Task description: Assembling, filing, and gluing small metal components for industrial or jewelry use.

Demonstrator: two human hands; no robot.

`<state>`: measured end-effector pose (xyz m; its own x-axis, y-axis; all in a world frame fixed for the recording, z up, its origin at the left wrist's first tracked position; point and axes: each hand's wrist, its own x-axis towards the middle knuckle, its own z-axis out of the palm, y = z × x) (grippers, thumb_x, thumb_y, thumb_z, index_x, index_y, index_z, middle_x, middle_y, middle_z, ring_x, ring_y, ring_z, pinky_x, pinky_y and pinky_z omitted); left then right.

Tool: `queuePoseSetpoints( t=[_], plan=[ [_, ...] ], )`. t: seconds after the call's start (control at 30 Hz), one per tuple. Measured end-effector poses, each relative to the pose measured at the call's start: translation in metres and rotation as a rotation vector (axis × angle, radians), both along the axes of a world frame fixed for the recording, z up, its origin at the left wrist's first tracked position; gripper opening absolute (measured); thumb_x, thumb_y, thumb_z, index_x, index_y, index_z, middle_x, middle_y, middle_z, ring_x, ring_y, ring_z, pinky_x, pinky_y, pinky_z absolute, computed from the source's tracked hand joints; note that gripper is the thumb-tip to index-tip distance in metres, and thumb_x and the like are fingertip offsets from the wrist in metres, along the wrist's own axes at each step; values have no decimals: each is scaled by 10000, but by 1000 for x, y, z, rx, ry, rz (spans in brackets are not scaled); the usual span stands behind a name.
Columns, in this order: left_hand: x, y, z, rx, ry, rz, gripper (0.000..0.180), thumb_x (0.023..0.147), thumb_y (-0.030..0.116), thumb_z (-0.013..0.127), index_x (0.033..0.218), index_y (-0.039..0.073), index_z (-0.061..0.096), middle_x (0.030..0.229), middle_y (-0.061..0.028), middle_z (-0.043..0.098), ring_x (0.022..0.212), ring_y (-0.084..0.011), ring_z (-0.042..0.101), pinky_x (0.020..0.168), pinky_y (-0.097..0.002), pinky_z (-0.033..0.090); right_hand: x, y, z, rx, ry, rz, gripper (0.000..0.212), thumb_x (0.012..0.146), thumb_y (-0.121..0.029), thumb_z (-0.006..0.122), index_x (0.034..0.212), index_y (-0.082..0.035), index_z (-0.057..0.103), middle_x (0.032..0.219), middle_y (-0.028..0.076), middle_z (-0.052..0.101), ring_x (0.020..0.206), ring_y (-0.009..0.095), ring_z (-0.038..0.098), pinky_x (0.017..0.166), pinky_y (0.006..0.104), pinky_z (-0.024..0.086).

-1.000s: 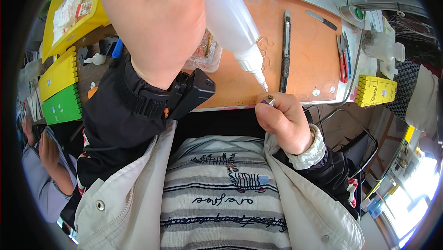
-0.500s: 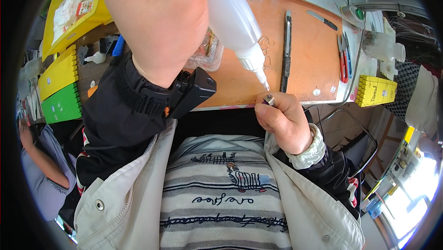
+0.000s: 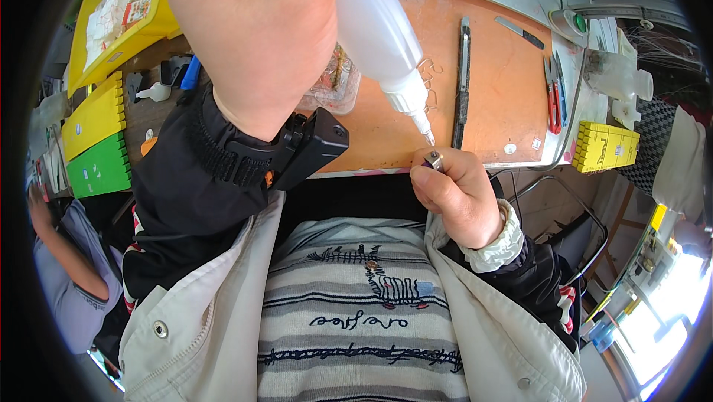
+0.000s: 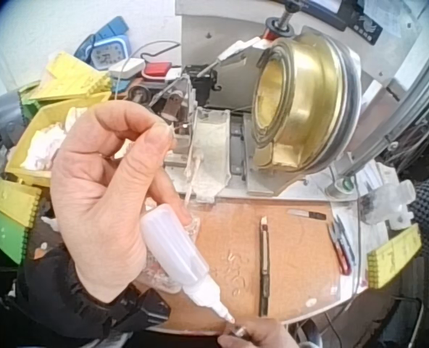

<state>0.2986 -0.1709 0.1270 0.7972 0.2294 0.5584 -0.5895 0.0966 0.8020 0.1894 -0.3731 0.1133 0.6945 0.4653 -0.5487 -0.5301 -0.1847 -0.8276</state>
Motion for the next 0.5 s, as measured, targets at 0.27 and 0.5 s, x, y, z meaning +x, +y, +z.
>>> queuePoseSetpoints(
  t=[0.27, 0.5],
  plan=[
    [0, -3, 1, -40, 9, 0, 109, 967, 68, 581, 1013, -21, 538, 800, -64, 609, 448, -94, 586, 383, -191, 446, -1, 0, 2, -12, 34, -29, 244, 938, -158, 569, 775, 17, 521, 607, -26, 413, 593, 74, 340, 526, 287, 323],
    [0, -2, 1, -19, -2, 10, 115, 968, 69, 581, 1015, -25, 537, 801, -66, 607, 448, -97, 586, 383, -194, 448, -1, 1, 1, -13, 25, -26, 244, 937, -157, 562, 771, 16, 521, 606, -27, 404, 595, 74, 339, 527, 288, 321]
  ],
)
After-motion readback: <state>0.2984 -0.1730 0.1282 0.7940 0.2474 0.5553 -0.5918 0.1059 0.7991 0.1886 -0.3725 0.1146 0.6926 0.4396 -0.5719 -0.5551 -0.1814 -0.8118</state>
